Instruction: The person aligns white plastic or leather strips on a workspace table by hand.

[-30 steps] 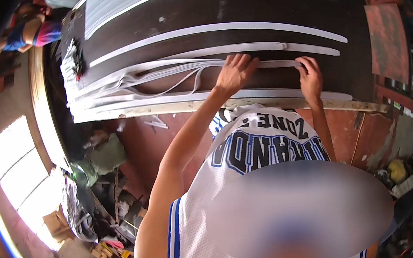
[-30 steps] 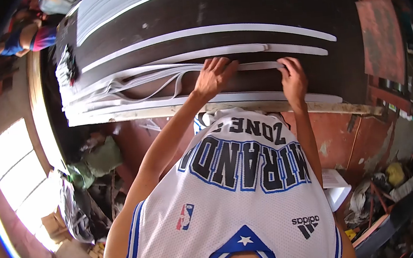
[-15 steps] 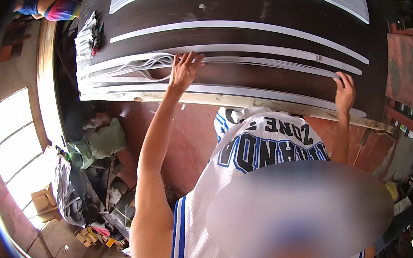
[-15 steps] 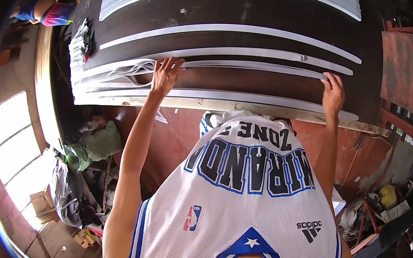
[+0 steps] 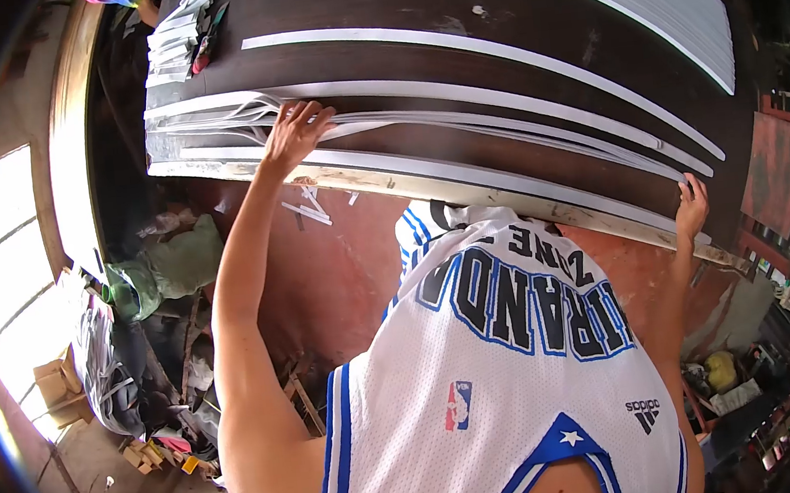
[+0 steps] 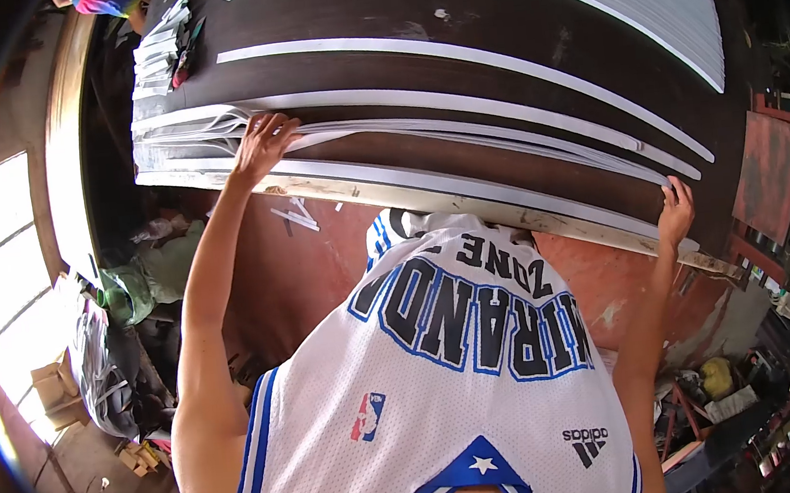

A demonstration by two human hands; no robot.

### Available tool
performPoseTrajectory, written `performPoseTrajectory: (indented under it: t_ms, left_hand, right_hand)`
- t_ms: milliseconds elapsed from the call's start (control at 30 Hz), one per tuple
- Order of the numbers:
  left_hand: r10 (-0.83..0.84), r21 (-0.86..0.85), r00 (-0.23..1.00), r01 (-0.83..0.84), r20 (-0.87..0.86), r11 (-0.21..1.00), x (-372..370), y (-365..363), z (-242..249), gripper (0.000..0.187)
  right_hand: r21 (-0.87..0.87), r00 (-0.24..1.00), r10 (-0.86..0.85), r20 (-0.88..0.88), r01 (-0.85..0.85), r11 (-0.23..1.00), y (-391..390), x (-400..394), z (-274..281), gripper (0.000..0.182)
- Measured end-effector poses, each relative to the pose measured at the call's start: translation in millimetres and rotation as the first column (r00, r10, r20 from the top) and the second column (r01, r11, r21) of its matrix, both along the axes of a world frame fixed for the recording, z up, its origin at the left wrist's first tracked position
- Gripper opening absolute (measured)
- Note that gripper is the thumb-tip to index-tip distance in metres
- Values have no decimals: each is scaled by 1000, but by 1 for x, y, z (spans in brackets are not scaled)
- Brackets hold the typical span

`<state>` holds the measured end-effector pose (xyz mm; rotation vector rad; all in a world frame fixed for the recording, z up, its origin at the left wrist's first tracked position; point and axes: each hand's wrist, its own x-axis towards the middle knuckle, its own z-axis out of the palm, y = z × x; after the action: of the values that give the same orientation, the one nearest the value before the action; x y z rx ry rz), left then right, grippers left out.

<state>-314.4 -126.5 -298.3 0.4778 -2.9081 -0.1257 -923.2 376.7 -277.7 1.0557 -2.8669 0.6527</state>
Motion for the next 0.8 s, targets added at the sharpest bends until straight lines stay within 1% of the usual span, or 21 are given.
performPoseTrajectory:
  t_ms: [67, 133, 167, 200, 267, 300, 333, 367, 400, 467, 533, 600, 633, 667, 733, 800]
  left_hand:
    - [15, 10, 999, -15, 53, 1000, 13, -11, 2, 28]
    - [39, -11, 996, -38, 85, 999, 44, -35, 2, 28]
    - [51, -30, 991, -48, 124, 998, 59, -46, 4, 29]
    - [107, -42, 972, -101, 210, 994, 75, -57, 4, 32]
    - [191, -76, 919, -175, 344, 982, 107, -79, 5, 36]
    - [216, -114, 911, -187, 352, 976, 119, -87, 6, 38]
    - [242, -151, 902, -200, 358, 968, 134, -97, 5, 40]
    - [279, -132, 861, -246, 425, 960, 151, -109, 2, 43]
    - [297, -163, 848, -250, 439, 955, 166, -120, -1, 43]
    - [333, -212, 814, -262, 476, 942, 178, -133, 2, 44]
    - [347, -186, 814, -294, 466, 938, 178, -136, 3, 41]
    - [368, -117, 861, -350, 352, 930, 191, -147, 5, 36]
    - [440, -64, 827, -447, 350, 892, 188, -150, 10, 30]
    - [453, -110, 822, -444, 345, 889, 188, -148, 16, 23]
    - [378, -117, 900, -360, 217, 925, 179, -149, 18, 19]
    - [276, -14, 960, -276, 55, 961, 142, -125, 19, 16]
  right_hand:
    - [9, 1000, -10, 14, 10, 1000, 9, -13, -2, 21]
    - [14, 989, -77, 129, 76, 997, 1, -4, 8, 21]
    - [28, 995, -50, 91, 48, 998, 2, -6, 7, 21]
    - [31, 995, -54, 88, 51, 998, 3, -9, 6, 21]
    - [43, 999, 3, 37, -4, 999, 6, -12, 3, 22]
    - [44, 999, -1, 36, -1, 999, 9, -15, 3, 22]
    - [72, 998, -40, 51, 36, 997, 6, -13, 6, 22]
    - [100, 995, -78, 65, 71, 992, 3, -11, 8, 23]
    - [99, 995, -78, 64, 72, 992, 2, -10, 9, 23]
    - [127, 976, -155, 153, 136, 983, 2, -10, 12, 25]
    - [134, 979, -149, 141, 130, 982, 11, -21, 12, 26]
    - [144, 982, -139, 130, 120, 982, 8, -20, 13, 27]
    - [151, 980, -144, 134, 124, 981, 11, -24, 11, 26]
    - [159, 979, -150, 139, 127, 979, 14, -27, 8, 26]
    - [149, 986, -122, 116, 104, 983, 17, -30, 5, 26]
    - [137, 991, -99, 87, 87, 987, 19, -30, 6, 26]
